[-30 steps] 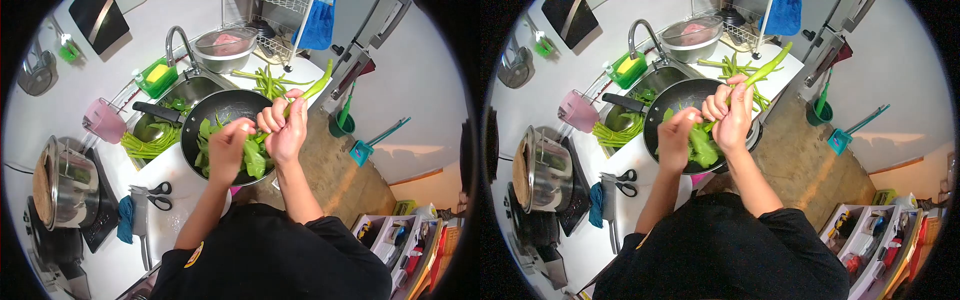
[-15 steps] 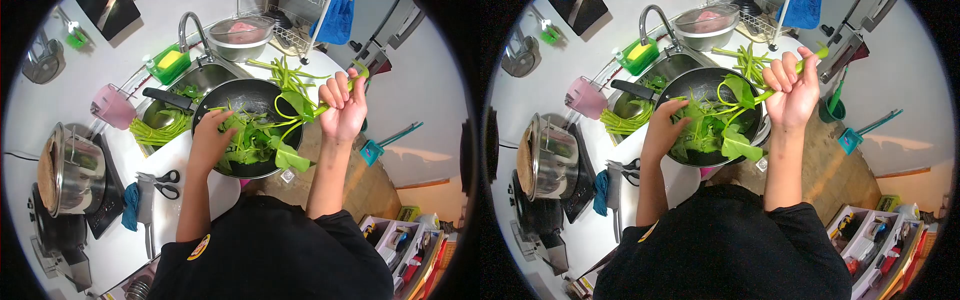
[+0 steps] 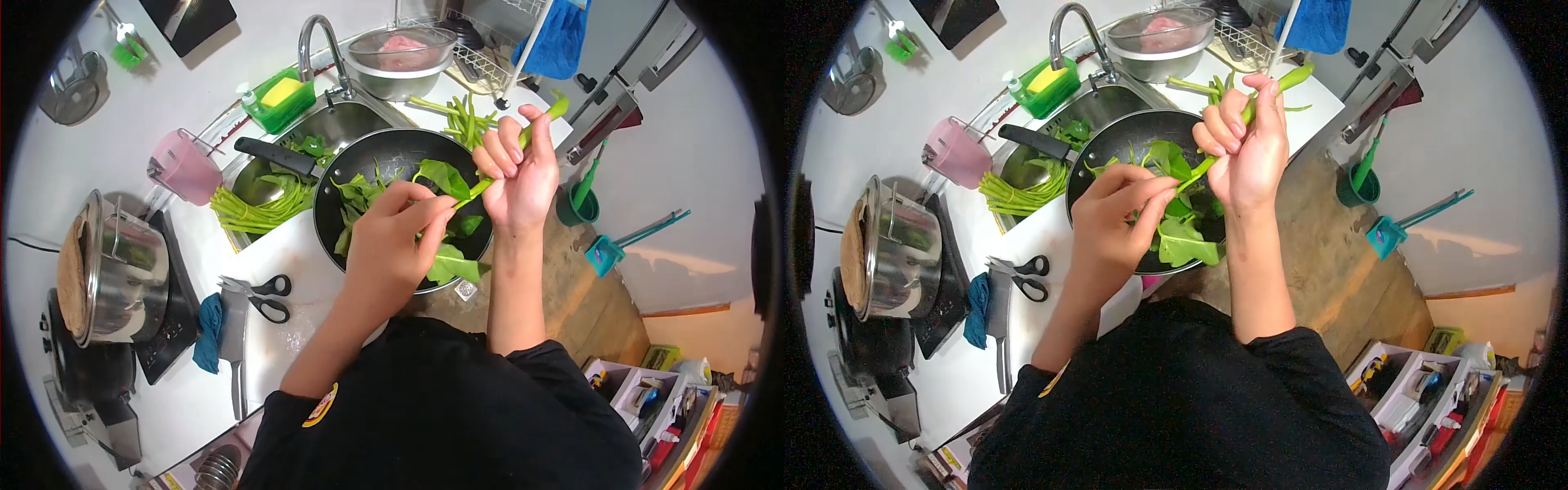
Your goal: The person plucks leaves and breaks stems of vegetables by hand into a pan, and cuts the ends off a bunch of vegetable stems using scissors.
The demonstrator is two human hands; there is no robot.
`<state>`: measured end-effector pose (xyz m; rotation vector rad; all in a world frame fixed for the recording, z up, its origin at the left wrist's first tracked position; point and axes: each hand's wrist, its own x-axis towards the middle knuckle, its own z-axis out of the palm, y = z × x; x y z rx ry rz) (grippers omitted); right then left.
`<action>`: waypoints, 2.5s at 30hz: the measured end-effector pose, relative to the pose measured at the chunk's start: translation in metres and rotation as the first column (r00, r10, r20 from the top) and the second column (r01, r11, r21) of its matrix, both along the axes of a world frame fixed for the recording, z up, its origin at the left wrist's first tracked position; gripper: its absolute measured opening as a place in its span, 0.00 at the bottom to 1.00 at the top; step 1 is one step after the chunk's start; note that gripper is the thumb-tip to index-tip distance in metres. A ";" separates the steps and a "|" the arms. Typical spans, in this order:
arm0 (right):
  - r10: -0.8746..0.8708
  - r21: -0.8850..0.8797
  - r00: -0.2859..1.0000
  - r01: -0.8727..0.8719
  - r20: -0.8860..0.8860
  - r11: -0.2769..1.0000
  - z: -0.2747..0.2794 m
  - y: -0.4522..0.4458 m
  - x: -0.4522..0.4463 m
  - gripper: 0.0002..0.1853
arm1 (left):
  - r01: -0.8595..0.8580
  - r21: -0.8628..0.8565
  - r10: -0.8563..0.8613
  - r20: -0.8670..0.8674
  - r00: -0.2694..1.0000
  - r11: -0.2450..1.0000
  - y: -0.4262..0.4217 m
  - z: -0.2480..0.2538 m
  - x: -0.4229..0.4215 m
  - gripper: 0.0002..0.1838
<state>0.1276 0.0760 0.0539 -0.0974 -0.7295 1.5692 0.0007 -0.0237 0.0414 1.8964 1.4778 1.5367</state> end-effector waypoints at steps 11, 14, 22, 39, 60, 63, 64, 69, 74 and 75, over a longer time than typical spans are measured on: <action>0.190 0.015 0.981 -0.189 -0.035 0.982 0.001 0.008 0.011 0.16 | 0.288 -0.226 -0.296 -0.002 0.955 0.931 0.013 -0.003 -0.025 0.05; 0.085 0.059 0.996 -0.084 -0.011 0.995 0.003 0.005 0.009 0.16 | 0.218 -0.165 -0.193 0.154 0.969 0.962 0.020 -0.025 -0.020 0.06; 0.017 0.157 0.999 -0.011 -0.035 0.987 -0.004 -0.001 0.010 0.15 | 0.078 -0.282 0.194 0.811 0.552 0.956 0.047 -0.067 -0.030 0.10; 0.120 0.025 0.987 -0.123 0.108 0.992 -0.012 0.000 -0.013 0.16 | 0.147 -0.100 -0.161 -0.153 0.975 0.984 0.025 -0.012 -0.014 0.06; -0.144 0.242 0.988 0.154 -0.060 0.958 0.003 -0.015 0.003 0.17 | 0.125 -0.261 0.078 0.649 0.757 0.957 0.041 -0.051 -0.026 0.10; -0.163 0.227 0.985 0.170 -0.047 0.959 0.002 -0.014 0.005 0.17 | 0.084 -0.380 0.047 0.324 0.945 0.921 0.033 -0.046 -0.034 0.11; -0.158 0.226 0.986 0.165 -0.052 0.960 -0.001 -0.013 0.004 0.17 | 0.056 -0.398 0.038 0.225 0.974 0.916 0.030 -0.042 -0.032 0.12; -0.147 0.229 0.987 0.157 -0.060 0.961 -0.001 -0.015 0.003 0.17 | 0.199 -0.267 -0.151 0.191 0.970 0.943 0.018 -0.027 -0.015 0.09; -0.193 0.226 0.979 0.204 -0.069 0.953 0.002 -0.017 0.006 0.17 | 0.346 -0.310 -0.258 0.290 0.922 0.886 0.013 -0.020 -0.012 0.09; -0.188 0.199 0.979 0.201 -0.080 0.959 0.002 -0.019 0.006 0.17 | 0.337 -0.294 -0.248 0.301 0.921 0.895 0.013 -0.021 -0.010 0.09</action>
